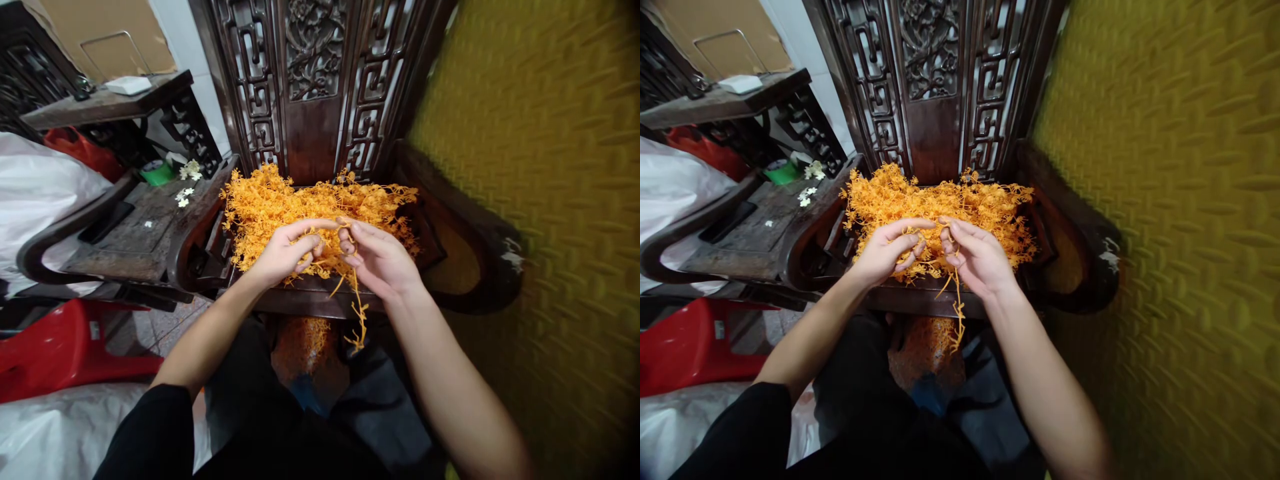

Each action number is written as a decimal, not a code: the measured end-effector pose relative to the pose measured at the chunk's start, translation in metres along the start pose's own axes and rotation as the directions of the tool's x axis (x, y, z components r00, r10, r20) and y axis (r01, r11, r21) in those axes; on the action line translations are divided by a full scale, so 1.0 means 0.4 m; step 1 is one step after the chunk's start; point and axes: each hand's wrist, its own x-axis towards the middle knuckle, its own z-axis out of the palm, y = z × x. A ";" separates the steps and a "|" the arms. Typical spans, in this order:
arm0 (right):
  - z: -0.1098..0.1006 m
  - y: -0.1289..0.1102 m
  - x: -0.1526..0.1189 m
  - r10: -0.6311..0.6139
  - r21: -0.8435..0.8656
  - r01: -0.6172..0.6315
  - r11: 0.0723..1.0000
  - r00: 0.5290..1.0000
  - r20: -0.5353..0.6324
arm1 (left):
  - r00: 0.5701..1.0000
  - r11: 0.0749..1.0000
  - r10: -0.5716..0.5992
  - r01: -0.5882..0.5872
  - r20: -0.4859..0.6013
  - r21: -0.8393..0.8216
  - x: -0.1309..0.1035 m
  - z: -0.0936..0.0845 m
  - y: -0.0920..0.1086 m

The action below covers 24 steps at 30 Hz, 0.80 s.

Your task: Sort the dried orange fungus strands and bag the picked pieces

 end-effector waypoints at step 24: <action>-0.065 -0.063 -0.026 -0.431 -0.317 0.432 0.844 0.899 0.077 | 0.977 0.915 -0.068 -0.019 -0.202 -0.402 0.027 -0.058 0.039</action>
